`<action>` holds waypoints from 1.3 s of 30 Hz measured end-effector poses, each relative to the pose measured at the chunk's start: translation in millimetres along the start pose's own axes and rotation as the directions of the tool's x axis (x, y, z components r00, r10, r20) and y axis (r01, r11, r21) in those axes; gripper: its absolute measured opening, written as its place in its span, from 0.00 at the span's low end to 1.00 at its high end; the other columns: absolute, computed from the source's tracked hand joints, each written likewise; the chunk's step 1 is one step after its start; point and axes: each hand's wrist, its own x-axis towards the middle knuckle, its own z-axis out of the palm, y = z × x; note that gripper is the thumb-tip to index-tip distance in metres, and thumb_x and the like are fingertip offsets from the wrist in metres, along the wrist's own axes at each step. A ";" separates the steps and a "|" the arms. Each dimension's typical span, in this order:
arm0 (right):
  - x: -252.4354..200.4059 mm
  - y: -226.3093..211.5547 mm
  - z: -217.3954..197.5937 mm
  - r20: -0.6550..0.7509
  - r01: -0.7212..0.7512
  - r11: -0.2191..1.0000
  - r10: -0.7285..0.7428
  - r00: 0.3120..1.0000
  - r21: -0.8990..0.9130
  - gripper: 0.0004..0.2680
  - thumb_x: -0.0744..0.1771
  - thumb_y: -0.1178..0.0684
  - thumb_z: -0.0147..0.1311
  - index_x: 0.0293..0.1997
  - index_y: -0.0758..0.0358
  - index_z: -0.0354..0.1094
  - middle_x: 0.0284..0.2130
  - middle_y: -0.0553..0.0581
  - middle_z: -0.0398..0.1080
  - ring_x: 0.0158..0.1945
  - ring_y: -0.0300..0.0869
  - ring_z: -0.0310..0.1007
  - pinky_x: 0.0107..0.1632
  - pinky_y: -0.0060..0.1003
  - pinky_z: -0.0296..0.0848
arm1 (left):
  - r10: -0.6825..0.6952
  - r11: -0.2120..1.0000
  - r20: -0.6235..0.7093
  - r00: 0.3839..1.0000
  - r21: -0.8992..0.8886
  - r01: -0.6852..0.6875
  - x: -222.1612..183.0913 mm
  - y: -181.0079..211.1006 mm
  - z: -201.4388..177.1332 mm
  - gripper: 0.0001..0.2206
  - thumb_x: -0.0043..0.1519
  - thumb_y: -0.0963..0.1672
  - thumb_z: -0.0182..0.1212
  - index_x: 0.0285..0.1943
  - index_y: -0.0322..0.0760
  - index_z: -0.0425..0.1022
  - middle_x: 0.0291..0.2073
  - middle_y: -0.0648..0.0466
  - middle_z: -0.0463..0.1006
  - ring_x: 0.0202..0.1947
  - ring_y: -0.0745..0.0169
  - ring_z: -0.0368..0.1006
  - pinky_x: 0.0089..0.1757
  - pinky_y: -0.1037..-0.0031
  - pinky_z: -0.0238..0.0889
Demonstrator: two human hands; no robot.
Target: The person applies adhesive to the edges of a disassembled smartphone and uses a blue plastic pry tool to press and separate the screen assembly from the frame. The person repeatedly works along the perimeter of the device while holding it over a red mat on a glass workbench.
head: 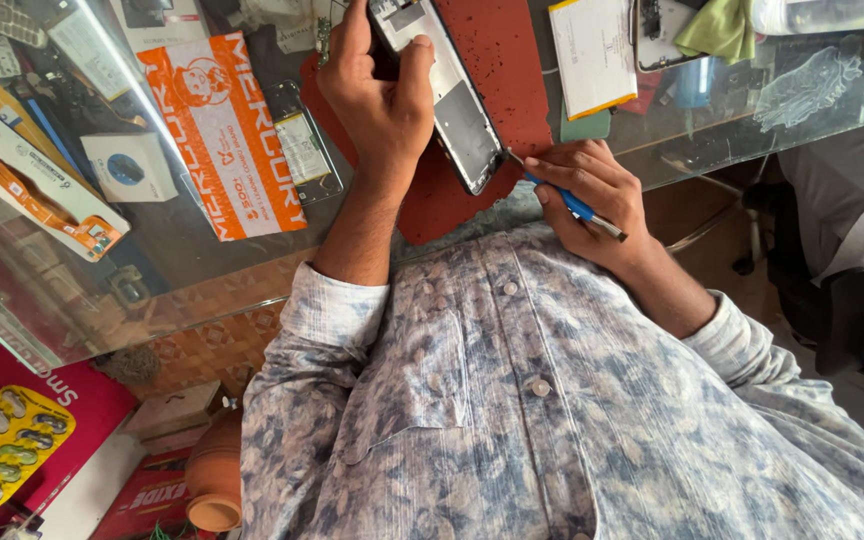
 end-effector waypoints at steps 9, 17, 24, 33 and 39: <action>7.4 6.7 3.9 0.045 0.112 0.990 -0.108 0.993 -0.091 0.11 0.67 0.66 0.60 0.55 0.75 0.73 0.47 0.66 0.76 0.45 0.53 0.76 0.49 0.42 0.75 | -0.012 0.999 0.028 1.000 0.052 0.011 0.8 -1.8 -1.2 0.19 0.61 0.37 0.65 0.62 0.27 0.72 0.35 0.52 0.77 0.29 0.69 0.76 0.32 0.76 0.69; 7.6 -3.2 0.8 0.020 -0.006 0.998 0.007 1.000 -0.057 0.08 0.67 0.67 0.57 0.51 0.72 0.73 0.40 0.63 0.75 0.43 0.52 0.77 0.49 0.45 0.74 | -0.009 0.999 0.005 1.000 -0.032 0.009 -2.9 -2.5 0.5 0.23 0.63 0.37 0.66 0.68 0.29 0.68 0.43 0.48 0.76 0.36 0.65 0.79 0.38 0.75 0.72; 6.5 5.5 4.5 0.002 -0.052 0.998 0.052 0.999 0.018 0.10 0.67 0.67 0.56 0.54 0.75 0.74 0.40 0.65 0.75 0.39 0.50 0.75 0.45 0.40 0.74 | -0.037 0.999 0.015 0.999 0.035 0.037 -1.4 -2.9 -1.8 0.23 0.62 0.37 0.66 0.68 0.30 0.69 0.42 0.48 0.76 0.36 0.64 0.78 0.37 0.76 0.71; 5.4 0.9 0.8 0.081 0.065 0.995 -0.059 0.995 -0.072 0.09 0.66 0.67 0.58 0.50 0.74 0.73 0.46 0.65 0.75 0.47 0.50 0.77 0.53 0.44 0.75 | -0.017 0.999 0.034 0.999 0.027 0.016 -2.0 -6.0 -0.3 0.24 0.62 0.38 0.65 0.69 0.31 0.68 0.42 0.50 0.74 0.36 0.64 0.77 0.35 0.76 0.71; 15.2 -5.3 -7.6 0.263 0.237 0.944 -0.175 0.949 -0.230 0.14 0.64 0.65 0.63 0.55 0.76 0.74 0.44 0.64 0.74 0.46 0.51 0.75 0.48 0.43 0.77 | 0.012 0.998 0.064 0.998 0.061 -0.016 -0.9 -8.0 -0.3 0.24 0.64 0.38 0.66 0.70 0.31 0.69 0.41 0.52 0.75 0.36 0.64 0.75 0.38 0.73 0.70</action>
